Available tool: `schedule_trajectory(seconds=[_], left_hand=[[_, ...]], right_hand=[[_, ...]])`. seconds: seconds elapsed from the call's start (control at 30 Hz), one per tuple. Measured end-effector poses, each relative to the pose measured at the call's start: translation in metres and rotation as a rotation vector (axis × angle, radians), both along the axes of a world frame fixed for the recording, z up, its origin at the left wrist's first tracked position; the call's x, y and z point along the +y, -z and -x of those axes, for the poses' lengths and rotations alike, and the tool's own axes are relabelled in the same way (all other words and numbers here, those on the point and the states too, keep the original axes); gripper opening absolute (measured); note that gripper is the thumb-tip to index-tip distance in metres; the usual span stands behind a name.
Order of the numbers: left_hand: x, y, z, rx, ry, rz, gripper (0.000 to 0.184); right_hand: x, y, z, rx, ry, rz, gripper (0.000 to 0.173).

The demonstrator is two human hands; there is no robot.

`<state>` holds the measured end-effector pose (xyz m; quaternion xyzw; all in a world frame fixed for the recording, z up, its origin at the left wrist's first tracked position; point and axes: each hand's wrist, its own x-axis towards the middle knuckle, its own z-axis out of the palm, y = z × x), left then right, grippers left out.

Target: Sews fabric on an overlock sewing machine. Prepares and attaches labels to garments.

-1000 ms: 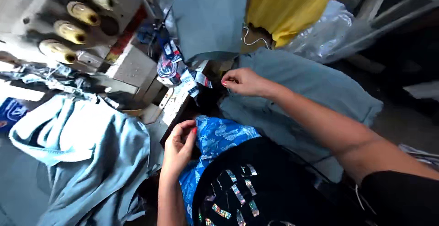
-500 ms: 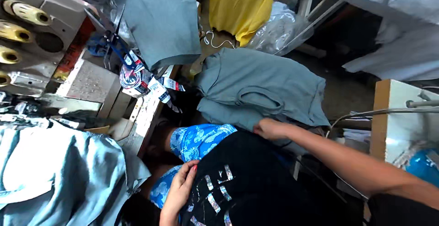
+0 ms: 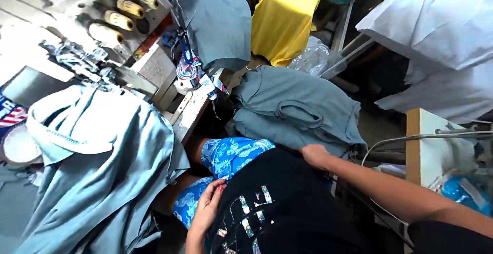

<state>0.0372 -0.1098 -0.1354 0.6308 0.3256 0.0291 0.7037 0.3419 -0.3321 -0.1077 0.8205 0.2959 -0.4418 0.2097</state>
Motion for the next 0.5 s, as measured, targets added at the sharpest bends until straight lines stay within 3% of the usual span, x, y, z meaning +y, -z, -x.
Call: schedule_trajectory(seconds=[0.3,0.5], left_hand=[[-0.012,0.009,-0.004,0.008,-0.103,0.008,0.031],[-0.012,0.004,-0.016,0.073,-0.124,0.003,0.030]], right_hand=[[-0.011,-0.010,0.023,0.000,0.082,0.038,0.038],[-0.008,-0.005,-0.009,0.034,-0.009,0.022,0.035]])
